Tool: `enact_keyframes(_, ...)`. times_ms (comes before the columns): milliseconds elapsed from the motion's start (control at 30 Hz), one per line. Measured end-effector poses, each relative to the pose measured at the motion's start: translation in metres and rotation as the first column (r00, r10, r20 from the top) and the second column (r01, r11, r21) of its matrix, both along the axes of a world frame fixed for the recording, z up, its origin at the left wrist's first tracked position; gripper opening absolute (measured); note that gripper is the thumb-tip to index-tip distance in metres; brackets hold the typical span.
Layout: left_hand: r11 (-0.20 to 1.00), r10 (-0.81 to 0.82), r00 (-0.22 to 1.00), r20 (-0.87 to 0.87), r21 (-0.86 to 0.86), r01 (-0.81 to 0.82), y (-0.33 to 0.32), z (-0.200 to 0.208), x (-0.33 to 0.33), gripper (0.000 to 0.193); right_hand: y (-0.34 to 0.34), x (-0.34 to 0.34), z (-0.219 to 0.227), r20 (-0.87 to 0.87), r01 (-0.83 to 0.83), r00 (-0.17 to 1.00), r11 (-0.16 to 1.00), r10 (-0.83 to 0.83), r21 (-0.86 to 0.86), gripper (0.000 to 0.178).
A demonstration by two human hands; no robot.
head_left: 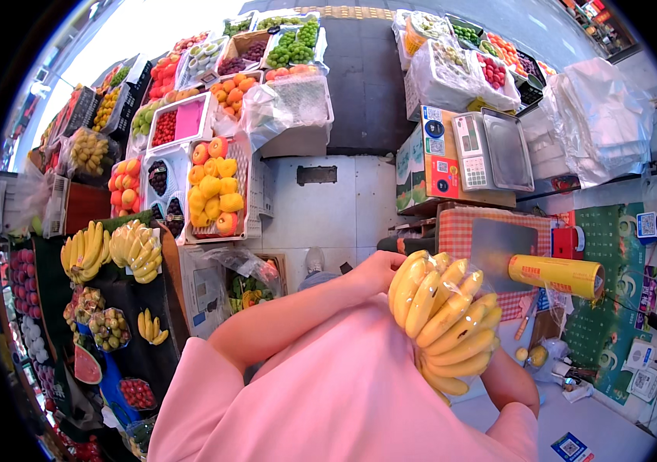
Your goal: The person retrieves a bunch of bananas from a cardboard box, places it on a scale, and wraps it in plastic film by hand.
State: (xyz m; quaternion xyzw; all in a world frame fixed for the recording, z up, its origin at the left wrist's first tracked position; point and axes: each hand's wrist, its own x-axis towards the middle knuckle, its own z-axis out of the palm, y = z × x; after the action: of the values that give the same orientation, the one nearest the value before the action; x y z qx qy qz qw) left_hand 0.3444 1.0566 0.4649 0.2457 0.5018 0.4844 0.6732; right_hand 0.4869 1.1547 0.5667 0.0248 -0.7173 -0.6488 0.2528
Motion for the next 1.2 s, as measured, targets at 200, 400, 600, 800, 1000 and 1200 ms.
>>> enact_keyframes(200,0.900,0.431,0.895,0.112,-0.124,-0.418,-0.005,0.022,0.002,0.034,0.010,0.029,-0.023,0.094,-0.013,0.995,0.938,-0.021,0.347,0.039)
enact_keyframes(400,0.890,0.439,0.871,0.220,-0.240,-0.388,0.004,0.040,0.017,0.040,0.029,0.092,-0.055,0.331,-0.337,0.940,0.096,0.081,0.936,0.044)
enact_keyframes(600,0.918,0.361,0.707,-0.608,0.364,-0.156,-0.002,0.044,0.008,0.051,0.037,0.090,-0.069,0.386,-0.398,0.917,0.134,0.104,0.908,0.049)
enact_keyframes(800,0.924,0.164,0.838,-0.520,0.379,0.055,0.023,0.045,0.013,0.052,0.042,0.039,-0.042,0.150,-0.080,0.979,-0.425,0.136,0.902,0.026)
enact_keyframes(1000,0.909,0.317,0.892,0.323,0.165,-0.383,0.013,-0.025,0.008,0.047,0.033,-0.002,-0.014,0.312,-0.076,0.921,-0.681,0.232,0.728,0.023)
enact_keyframes(1200,0.917,0.228,0.415,0.881,-0.051,-0.396,-0.006,-0.046,-0.008,0.043,0.010,0.006,-0.031,0.215,0.259,0.929,-0.943,0.302,0.208,0.039)
